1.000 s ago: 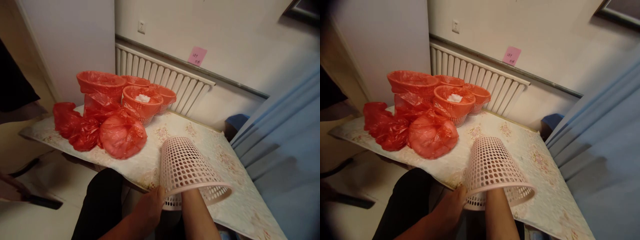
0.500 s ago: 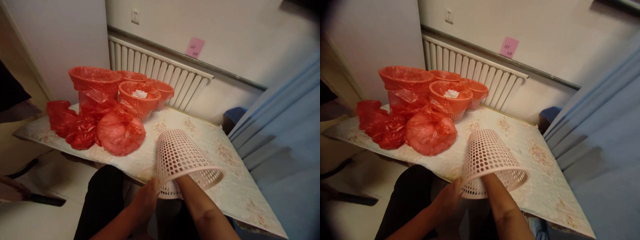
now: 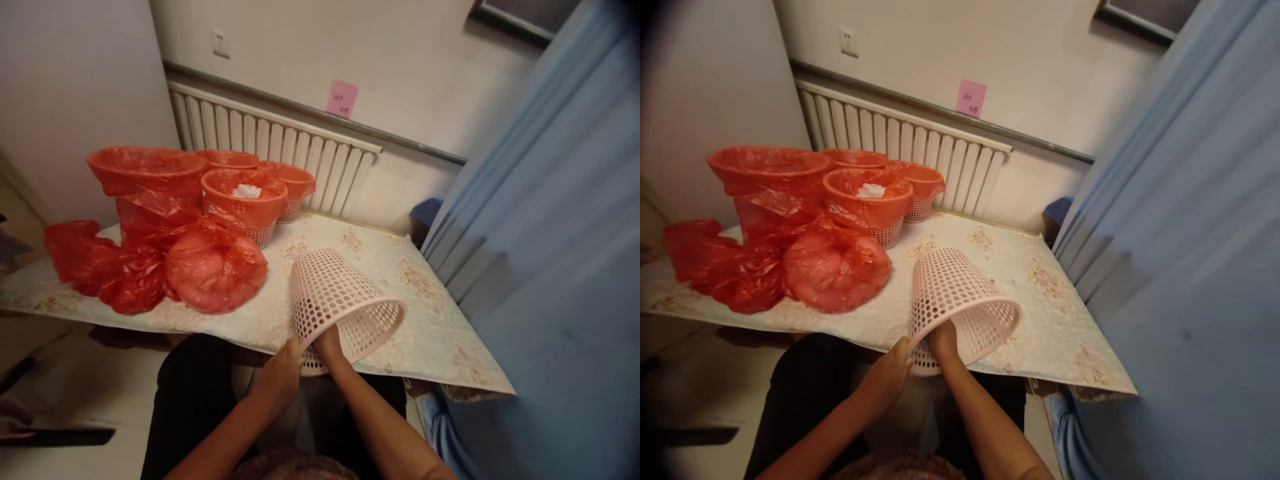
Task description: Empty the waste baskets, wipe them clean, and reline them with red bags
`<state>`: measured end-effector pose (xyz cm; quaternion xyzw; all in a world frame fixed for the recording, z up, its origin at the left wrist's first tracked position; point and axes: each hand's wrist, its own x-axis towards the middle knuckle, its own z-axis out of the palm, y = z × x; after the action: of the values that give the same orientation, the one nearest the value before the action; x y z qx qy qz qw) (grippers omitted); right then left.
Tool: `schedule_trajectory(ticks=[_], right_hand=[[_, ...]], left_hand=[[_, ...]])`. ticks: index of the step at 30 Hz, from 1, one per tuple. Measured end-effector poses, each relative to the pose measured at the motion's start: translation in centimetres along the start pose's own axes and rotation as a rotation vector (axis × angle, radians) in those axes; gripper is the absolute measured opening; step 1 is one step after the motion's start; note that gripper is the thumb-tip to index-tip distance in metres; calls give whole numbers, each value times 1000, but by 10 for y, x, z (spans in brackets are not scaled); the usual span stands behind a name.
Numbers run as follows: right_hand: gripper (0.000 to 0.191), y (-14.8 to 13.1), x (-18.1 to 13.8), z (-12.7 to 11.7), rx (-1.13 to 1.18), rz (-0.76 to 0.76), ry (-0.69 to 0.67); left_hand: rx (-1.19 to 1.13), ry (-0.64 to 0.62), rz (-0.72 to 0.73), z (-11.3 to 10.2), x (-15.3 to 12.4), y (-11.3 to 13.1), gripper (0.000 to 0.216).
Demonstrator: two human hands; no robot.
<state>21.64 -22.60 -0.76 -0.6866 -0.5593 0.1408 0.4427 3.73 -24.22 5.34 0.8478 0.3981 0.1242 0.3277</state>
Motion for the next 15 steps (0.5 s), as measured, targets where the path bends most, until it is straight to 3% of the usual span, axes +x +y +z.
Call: schedule_trajectory(ticks=[3,5,8,10,12,15], right_hand=[[54,12,-32,-15,-94,-34,-54],[61,19,-50,-28,-118,-54,-115],[44,16,-64,-44,58,30,-107],[30,2,-64,-47,301,159,-48],[29,-18,-62,-42,526,253,54],[30,-44,-61,-30,590,203,144]], left_hand=[[-4,16,17,0,-1,1,12],[8,21,13,-1,-1,2,10],[17,42,6,0,2,4,7],[0,61,16,0,3,6,6],[-26,87,46,1,5,9,6],[-34,146,105,1,7,9,6]])
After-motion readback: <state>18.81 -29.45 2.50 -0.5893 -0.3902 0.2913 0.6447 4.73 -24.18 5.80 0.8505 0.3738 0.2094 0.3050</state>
